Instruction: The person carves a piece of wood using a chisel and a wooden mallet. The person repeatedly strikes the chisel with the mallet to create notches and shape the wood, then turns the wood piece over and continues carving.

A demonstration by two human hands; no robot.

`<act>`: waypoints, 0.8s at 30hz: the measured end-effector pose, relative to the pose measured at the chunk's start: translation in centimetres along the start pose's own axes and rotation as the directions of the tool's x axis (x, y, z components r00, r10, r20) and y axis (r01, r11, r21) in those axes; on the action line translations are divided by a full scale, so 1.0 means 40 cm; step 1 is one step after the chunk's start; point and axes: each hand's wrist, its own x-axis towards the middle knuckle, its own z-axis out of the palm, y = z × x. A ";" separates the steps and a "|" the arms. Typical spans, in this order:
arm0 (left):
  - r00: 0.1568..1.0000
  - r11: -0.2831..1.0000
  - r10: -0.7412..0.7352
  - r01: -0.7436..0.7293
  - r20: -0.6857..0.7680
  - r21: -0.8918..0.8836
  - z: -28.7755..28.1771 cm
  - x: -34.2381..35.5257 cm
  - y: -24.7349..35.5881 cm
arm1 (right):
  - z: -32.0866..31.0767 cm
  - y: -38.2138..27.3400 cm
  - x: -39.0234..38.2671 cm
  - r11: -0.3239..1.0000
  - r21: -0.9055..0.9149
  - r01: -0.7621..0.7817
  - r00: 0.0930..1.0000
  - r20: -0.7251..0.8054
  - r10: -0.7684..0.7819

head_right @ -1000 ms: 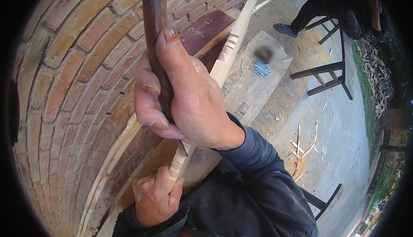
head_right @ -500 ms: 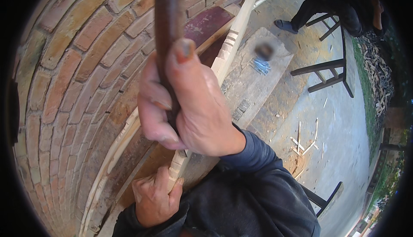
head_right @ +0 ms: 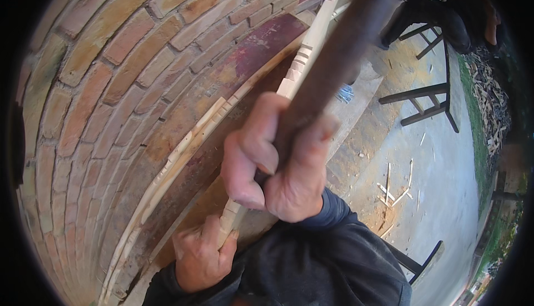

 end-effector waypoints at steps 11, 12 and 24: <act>0.999 1.000 0.012 -0.011 -0.049 0.020 0.012 -0.019 0.014 | -0.087 -0.135 0.051 0.999 0.016 -0.029 0.976 -0.216 0.032; 0.999 1.000 0.010 -0.010 -0.049 0.005 0.010 -0.021 0.013 | -0.103 -0.145 0.046 0.999 0.011 -0.053 0.964 -0.260 0.054; 0.991 0.998 -0.039 0.044 0.129 -0.041 -0.014 -0.082 0.000 | -0.446 -0.335 0.102 0.731 -0.621 0.284 0.595 -0.484 -0.642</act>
